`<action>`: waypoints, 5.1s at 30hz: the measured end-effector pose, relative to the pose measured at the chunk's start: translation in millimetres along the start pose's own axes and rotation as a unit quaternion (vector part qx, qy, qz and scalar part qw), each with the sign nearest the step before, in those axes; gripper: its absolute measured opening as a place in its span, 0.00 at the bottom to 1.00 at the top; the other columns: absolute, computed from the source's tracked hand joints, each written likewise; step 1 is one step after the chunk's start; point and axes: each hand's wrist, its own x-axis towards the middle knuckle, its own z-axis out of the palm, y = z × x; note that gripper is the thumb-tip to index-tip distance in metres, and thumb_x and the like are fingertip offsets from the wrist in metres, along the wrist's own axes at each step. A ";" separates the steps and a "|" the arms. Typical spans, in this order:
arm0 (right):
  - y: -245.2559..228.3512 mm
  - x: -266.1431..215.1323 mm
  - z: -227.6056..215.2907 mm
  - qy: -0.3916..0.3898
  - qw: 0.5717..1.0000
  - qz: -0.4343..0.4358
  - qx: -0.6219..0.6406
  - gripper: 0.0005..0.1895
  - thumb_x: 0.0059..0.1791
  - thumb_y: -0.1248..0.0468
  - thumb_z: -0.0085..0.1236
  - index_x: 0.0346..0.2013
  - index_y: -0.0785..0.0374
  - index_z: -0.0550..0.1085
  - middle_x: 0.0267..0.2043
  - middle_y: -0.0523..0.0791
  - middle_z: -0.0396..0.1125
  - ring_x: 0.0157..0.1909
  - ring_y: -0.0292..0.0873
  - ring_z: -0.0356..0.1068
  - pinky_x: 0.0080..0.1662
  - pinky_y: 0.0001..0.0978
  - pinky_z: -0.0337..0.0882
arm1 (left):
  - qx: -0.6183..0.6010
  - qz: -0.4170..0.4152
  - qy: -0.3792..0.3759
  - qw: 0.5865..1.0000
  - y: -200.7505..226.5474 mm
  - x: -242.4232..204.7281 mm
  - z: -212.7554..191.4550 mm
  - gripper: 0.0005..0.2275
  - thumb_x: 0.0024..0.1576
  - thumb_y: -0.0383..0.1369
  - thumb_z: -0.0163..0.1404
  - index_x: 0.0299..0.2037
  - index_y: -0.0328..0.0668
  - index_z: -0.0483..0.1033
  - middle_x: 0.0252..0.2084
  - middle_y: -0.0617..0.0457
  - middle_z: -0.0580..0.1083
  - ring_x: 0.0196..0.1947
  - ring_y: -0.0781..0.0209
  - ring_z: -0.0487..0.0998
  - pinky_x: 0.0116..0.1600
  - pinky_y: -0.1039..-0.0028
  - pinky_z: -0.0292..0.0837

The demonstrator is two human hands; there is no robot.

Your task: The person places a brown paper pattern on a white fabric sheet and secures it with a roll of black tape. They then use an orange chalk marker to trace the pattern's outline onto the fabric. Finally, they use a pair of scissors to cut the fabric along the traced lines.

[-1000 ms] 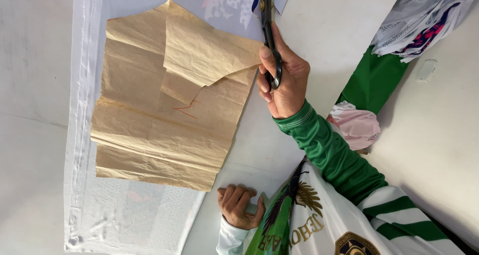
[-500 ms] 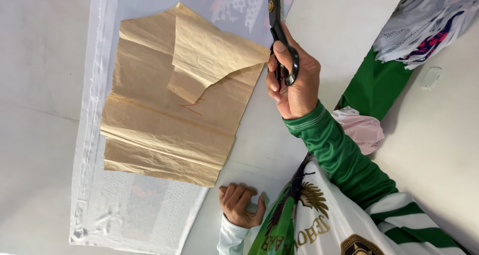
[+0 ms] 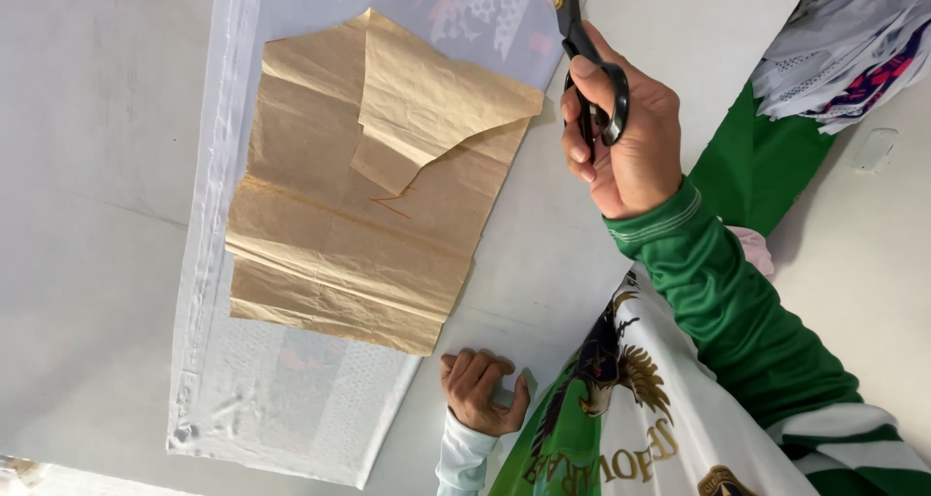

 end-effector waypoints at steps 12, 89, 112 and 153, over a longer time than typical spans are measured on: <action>38.6 14.7 18.4 -0.004 0.997 -0.059 0.058 0.32 0.50 0.59 0.61 0.69 0.52 0.68 0.27 0.43 0.61 0.17 0.35 0.56 0.17 0.24 0.48 | -0.005 -0.004 -0.006 1.000 2.2 5.0 -1.5 0.07 0.46 0.38 0.55 0.21 0.49 0.71 0.22 0.61 0.70 0.21 0.62 0.65 0.35 0.69 0.53; 54.3 62.1 15.8 -0.033 0.984 -0.146 0.102 0.31 0.52 0.60 0.66 0.69 0.55 0.68 0.28 0.43 0.58 0.18 0.33 0.55 0.15 0.21 0.49 | -0.011 -0.008 -0.015 1.000 1.2 5.2 -1.1 0.07 0.47 0.40 0.53 0.22 0.49 0.72 0.23 0.61 0.70 0.22 0.62 0.65 0.36 0.70 0.53; 12.8 7.4 -85.1 -0.136 0.985 -0.107 -0.019 0.31 0.53 0.64 0.51 0.72 0.67 0.62 0.26 0.47 0.61 0.14 0.34 0.54 0.14 0.22 0.49 | 0.007 -0.006 0.052 0.999 3.7 -6.0 8.5 0.11 0.47 0.39 0.56 0.18 0.48 0.69 0.19 0.60 0.67 0.20 0.61 0.65 0.35 0.68 0.54; -224.4 270.6 -245.3 -0.276 0.911 -0.270 -0.147 0.27 0.54 0.72 0.56 0.68 0.67 0.66 0.27 0.55 0.67 0.16 0.44 0.68 0.13 0.23 0.64 | 0.108 0.155 0.364 0.912 139.4 500.5 213.9 0.09 0.65 0.27 0.46 0.49 0.50 0.78 0.59 0.50 0.74 0.62 0.53 0.75 0.69 0.55 0.48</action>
